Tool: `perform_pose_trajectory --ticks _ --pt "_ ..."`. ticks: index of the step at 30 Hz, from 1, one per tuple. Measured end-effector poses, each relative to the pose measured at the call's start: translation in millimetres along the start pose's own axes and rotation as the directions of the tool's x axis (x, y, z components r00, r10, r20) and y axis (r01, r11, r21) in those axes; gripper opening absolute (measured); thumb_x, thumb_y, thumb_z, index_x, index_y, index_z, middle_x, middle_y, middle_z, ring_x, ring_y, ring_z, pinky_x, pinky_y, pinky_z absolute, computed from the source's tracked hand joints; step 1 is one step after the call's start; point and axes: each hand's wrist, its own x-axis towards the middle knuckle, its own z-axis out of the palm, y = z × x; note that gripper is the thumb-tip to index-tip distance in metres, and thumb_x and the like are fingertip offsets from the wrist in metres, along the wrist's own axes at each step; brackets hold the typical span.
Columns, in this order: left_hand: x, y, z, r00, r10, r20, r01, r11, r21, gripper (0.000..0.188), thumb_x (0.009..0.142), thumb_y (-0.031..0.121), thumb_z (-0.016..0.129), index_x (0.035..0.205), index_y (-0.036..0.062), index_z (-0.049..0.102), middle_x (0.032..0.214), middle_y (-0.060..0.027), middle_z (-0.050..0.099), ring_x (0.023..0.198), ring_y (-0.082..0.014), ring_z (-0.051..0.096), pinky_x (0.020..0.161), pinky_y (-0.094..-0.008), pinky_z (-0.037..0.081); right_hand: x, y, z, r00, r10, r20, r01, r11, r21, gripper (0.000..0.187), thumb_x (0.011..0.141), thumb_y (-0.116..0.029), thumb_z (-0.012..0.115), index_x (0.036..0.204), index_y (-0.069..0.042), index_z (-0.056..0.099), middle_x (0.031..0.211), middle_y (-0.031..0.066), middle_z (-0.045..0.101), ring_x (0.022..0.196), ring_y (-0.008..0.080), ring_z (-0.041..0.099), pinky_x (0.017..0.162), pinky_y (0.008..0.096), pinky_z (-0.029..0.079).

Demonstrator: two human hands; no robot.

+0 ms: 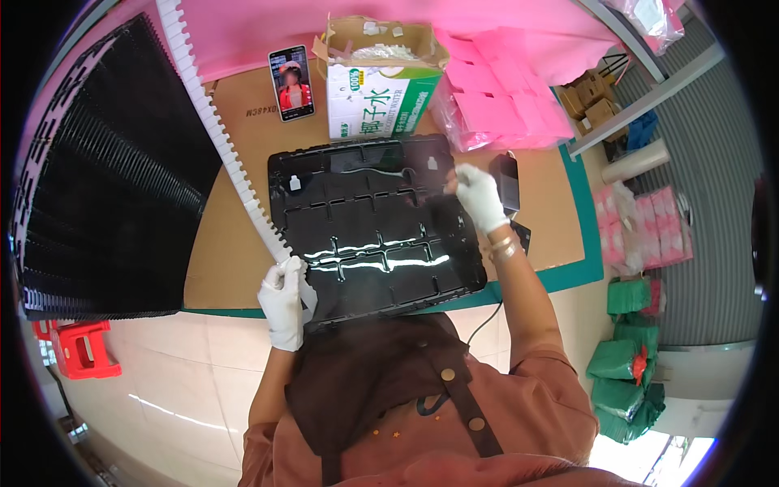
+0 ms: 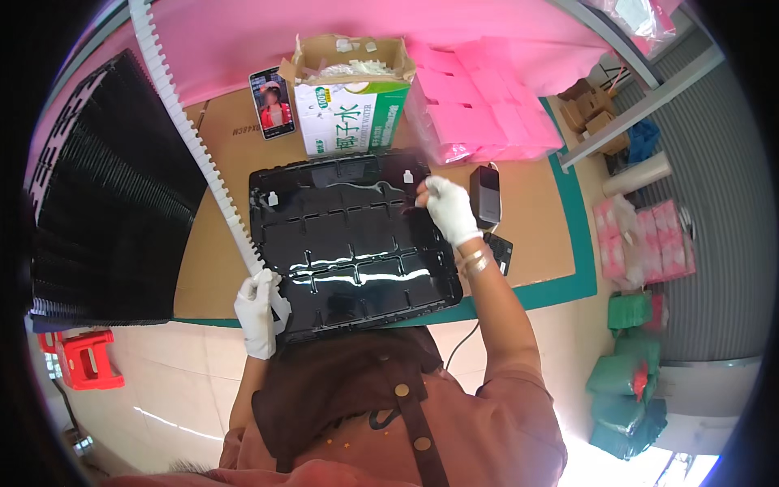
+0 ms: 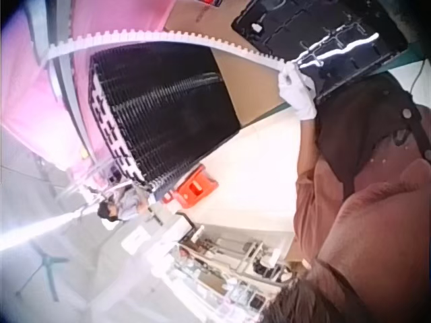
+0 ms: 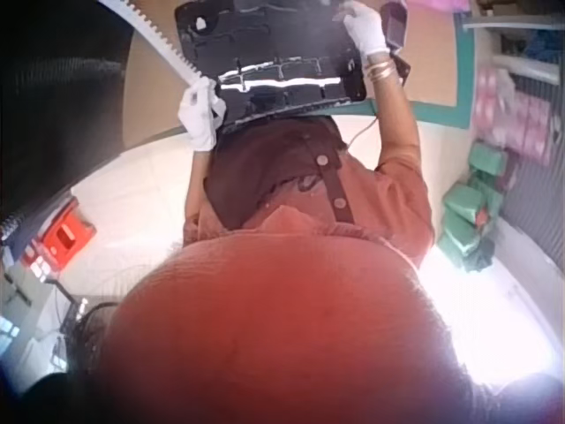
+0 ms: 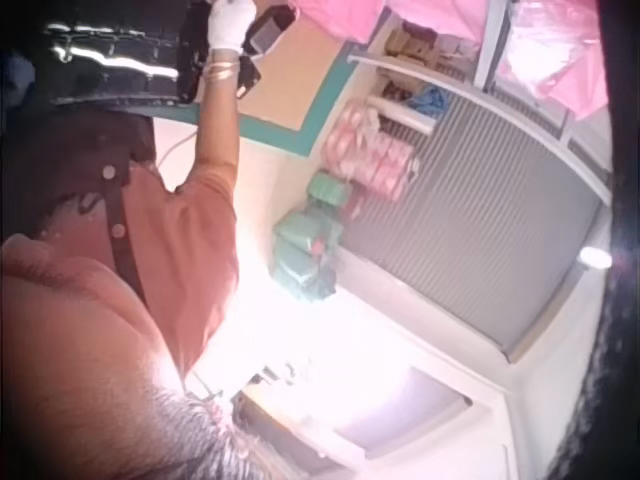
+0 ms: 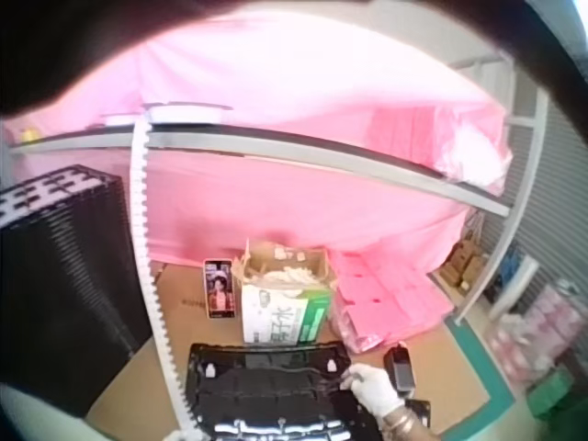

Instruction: The person assembles black plastic trays by applying white adhesive from a tube into the tray's grid compartments and then pressing pink foam inserts into place. The person repeats this process for multiple trays, stacking the completed units to the side.

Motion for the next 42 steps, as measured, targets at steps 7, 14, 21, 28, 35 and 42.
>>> perform_pose_trajectory --ticks 7,14,21,28,35,42 --pt "-1 5 5 1.000 -0.006 0.011 0.006 1.000 -0.022 0.015 0.093 0.011 0.066 0.087 -0.0028 0.067 0.078 -0.0014 0.064 0.068 -0.0043 0.053 0.062 -0.0198 0.043 65 -19 16 0.996 0.083 0.015 -0.071 0.918 -0.391 0.011 0.084 -0.006 0.064 0.092 0.000 0.070 0.082 0.0171 0.070 0.082 0.0273 0.070 0.074 0.0360 0.053" --pt "0 -6 -1 0.998 0.063 0.005 -0.063 0.998 0.028 0.016 0.093 0.011 0.067 0.087 -0.0039 0.067 0.079 -0.0030 0.067 0.070 -0.0053 0.057 0.064 -0.0213 0.046 70 -21 18 0.996 0.047 0.071 -0.002 0.845 -0.535 0.007 0.079 -0.007 0.066 0.085 -0.004 0.068 0.084 0.0199 0.068 0.082 0.0348 0.068 0.075 0.0416 0.053" --pt "-2 -1 -1 0.999 0.048 0.012 -0.048 0.999 0.021 0.016 0.093 0.011 0.067 0.087 -0.0041 0.067 0.079 -0.0034 0.067 0.072 -0.0056 0.058 0.066 -0.0215 0.046 69 -9 27 0.969 -0.230 0.093 0.232 0.708 -0.667 0.008 0.075 -0.003 0.066 0.082 -0.007 0.064 0.083 0.0184 0.064 0.081 0.0381 0.065 0.071 0.0451 0.051" --pt "1 1 0 1.000 0.010 0.021 -0.010 1.000 0.007 0.017 0.092 0.012 0.067 0.085 -0.0031 0.067 0.076 -0.0018 0.064 0.066 -0.0036 0.053 0.059 -0.0209 0.043 78 22 13 0.896 -0.369 0.248 0.440 0.816 -0.374 0.018 0.071 0.012 0.055 0.078 -0.005 0.057 0.076 0.0155 0.059 0.075 0.0341 0.056 0.070 0.0410 0.046" --pt "3 -10 -6 0.999 0.039 0.011 -0.040 0.996 0.083 0.020 0.092 0.015 0.068 0.083 -0.0035 0.067 0.072 -0.0008 0.064 0.063 -0.0037 0.052 0.057 -0.0212 0.041 82 22 0 0.906 -0.240 0.350 0.328 0.919 -0.220 0.023 0.068 0.018 0.048 0.076 -0.003 0.054 0.067 0.0079 0.046 0.068 0.0206 0.044 0.066 0.0358 0.046" --pt "2 -8 -2 1.000 0.017 0.014 -0.017 0.999 0.038 0.021 0.091 0.015 0.069 0.084 -0.0037 0.068 0.071 -0.0010 0.064 0.063 -0.0040 0.053 0.057 -0.0211 0.042 69 9 -3 0.933 -0.074 0.352 0.065 0.997 0.038 0.021 0.080 0.016 0.047 0.081 -0.004 0.053 0.073 0.0012 0.047 0.070 0.0120 0.043 0.081 0.0289 0.052"
